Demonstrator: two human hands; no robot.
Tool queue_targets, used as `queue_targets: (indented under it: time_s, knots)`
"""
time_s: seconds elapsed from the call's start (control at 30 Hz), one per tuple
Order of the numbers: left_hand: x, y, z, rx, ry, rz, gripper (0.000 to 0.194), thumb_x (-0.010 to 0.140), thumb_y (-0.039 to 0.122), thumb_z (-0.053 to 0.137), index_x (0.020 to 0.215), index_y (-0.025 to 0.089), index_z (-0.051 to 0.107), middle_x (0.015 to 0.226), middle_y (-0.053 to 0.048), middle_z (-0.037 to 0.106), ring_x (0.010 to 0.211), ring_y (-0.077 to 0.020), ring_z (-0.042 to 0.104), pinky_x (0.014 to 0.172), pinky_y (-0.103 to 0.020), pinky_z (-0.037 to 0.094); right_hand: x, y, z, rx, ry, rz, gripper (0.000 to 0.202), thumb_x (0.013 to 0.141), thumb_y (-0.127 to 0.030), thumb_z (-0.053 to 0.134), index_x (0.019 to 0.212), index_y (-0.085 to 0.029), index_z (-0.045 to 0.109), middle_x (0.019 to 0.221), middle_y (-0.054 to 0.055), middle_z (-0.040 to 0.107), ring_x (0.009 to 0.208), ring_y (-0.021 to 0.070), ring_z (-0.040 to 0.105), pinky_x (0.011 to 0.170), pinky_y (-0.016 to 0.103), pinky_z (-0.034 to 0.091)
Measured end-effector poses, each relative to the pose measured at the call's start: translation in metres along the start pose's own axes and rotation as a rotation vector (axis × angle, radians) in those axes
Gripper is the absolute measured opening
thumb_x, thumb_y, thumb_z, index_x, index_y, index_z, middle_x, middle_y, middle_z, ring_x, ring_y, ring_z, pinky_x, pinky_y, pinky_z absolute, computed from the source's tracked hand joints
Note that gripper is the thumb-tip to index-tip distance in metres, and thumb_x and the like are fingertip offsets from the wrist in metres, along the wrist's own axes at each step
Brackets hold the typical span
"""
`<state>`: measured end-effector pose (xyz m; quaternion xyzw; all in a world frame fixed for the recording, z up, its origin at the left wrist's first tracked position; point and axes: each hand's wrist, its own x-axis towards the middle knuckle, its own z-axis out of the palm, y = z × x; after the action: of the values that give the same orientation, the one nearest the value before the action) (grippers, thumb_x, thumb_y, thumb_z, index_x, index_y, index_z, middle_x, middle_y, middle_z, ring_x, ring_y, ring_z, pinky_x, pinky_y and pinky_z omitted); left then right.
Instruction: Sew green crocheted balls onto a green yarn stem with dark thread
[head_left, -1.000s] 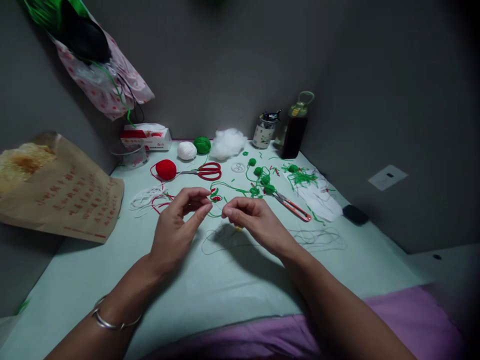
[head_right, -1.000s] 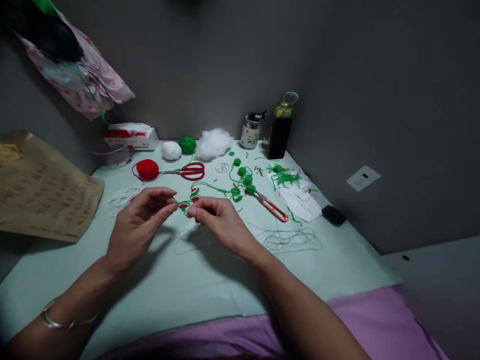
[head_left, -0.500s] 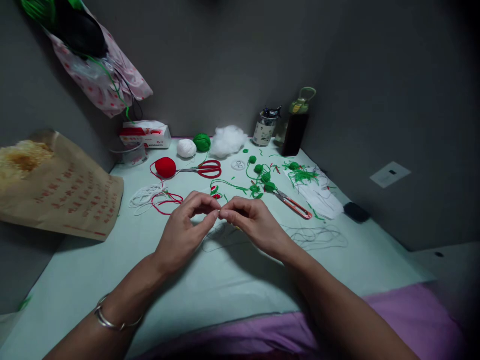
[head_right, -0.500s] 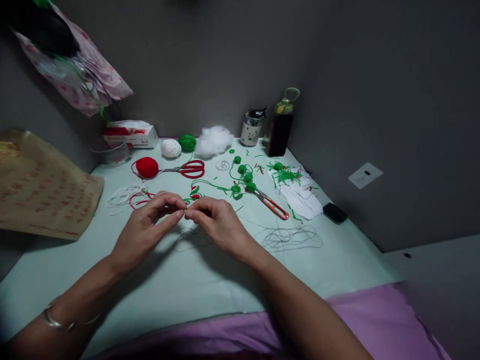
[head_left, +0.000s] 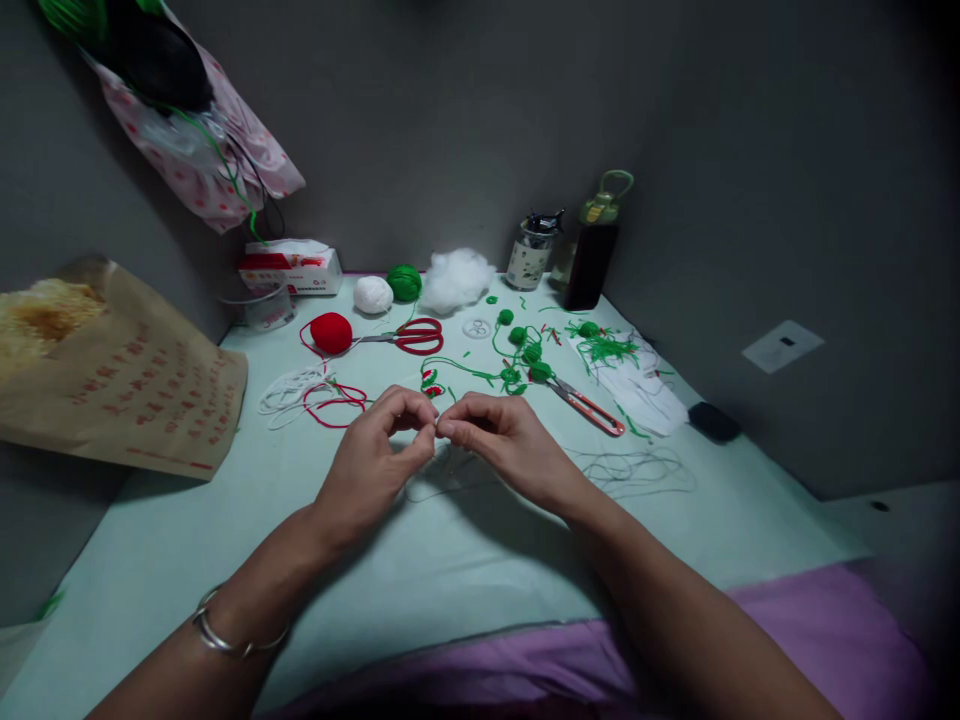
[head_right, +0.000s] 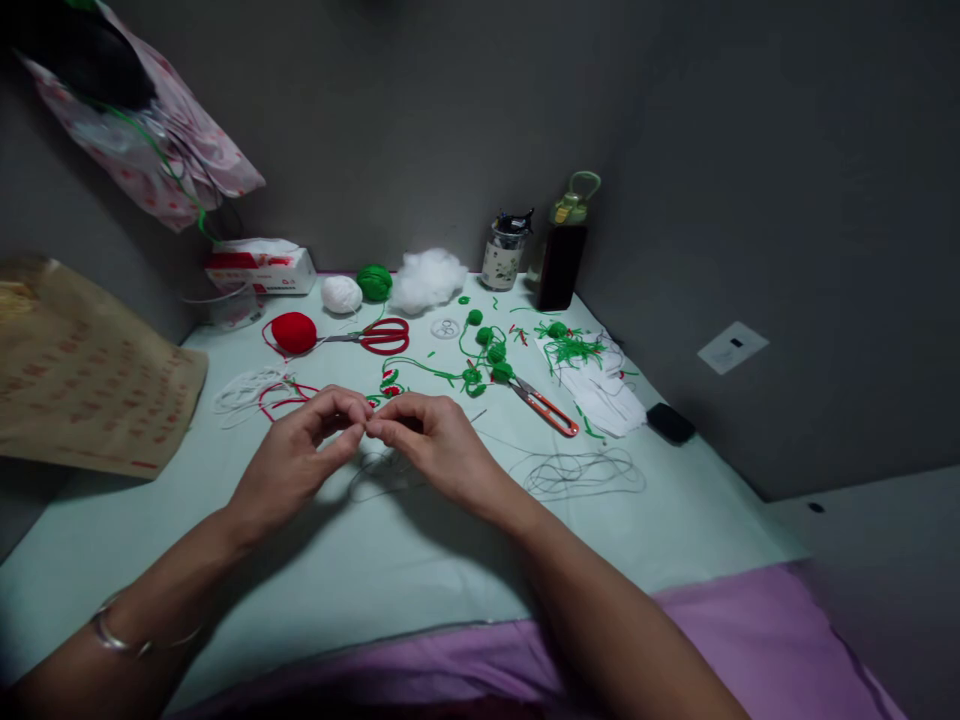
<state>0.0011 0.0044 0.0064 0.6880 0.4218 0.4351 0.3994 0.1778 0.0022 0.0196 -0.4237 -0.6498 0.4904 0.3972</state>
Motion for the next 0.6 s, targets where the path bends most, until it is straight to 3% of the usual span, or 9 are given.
queue_targets:
  time_s: [0.2, 0.3, 0.47, 0.6]
  knots:
    - [0.0018, 0.0037, -0.0044, -0.143, -0.020, -0.156, 0.008, 0.083, 0.027, 0.060, 0.080, 0.020, 0.058, 0.087, -0.001, 0.062, 0.081, -0.0171, 0.060, 0.071, -0.028, 0.049, -0.0010, -0.0066, -0.0025, 0.122, -0.018, 0.046, 0.026, 0.082, -0.041, 0.070, 0.077, -0.016, 0.071, 0.067, -0.002, 0.057, 0.063, 0.0103, 0.046, 0.060, 0.024, 0.036]
    - [0.0024, 0.0043, -0.0050, -0.186, 0.010, -0.171, 0.012, 0.084, 0.031, 0.063, 0.083, 0.020, 0.061, 0.093, -0.003, 0.066, 0.086, -0.0182, 0.063, 0.076, -0.030, 0.050, -0.0009, -0.0063, -0.0047, 0.174, -0.014, 0.067, 0.028, 0.081, -0.043, 0.071, 0.079, -0.016, 0.071, 0.066, -0.002, 0.056, 0.062, 0.0101, 0.044, 0.059, 0.024, 0.035]
    - [0.0014, 0.0050, -0.0043, -0.256, 0.048, -0.169, 0.026, 0.091, 0.040, 0.060, 0.108, 0.021, 0.064, 0.105, -0.005, 0.069, 0.095, -0.0200, 0.067, 0.088, -0.034, 0.051, -0.0001, -0.0036, -0.0079, 0.190, 0.016, 0.062, 0.028, 0.083, -0.042, 0.070, 0.075, -0.016, 0.069, 0.066, -0.002, 0.054, 0.061, 0.0097, 0.042, 0.058, 0.024, 0.034]
    - [0.0012, 0.0046, -0.0038, -0.295, 0.086, -0.151, 0.027, 0.094, 0.040, 0.056, 0.112, 0.021, 0.063, 0.107, -0.005, 0.070, 0.094, -0.0185, 0.068, 0.091, -0.034, 0.051, -0.0002, -0.0051, -0.0084, 0.196, 0.032, 0.069, 0.030, 0.081, -0.045, 0.071, 0.075, -0.016, 0.069, 0.065, -0.002, 0.054, 0.061, 0.0098, 0.042, 0.058, 0.024, 0.034]
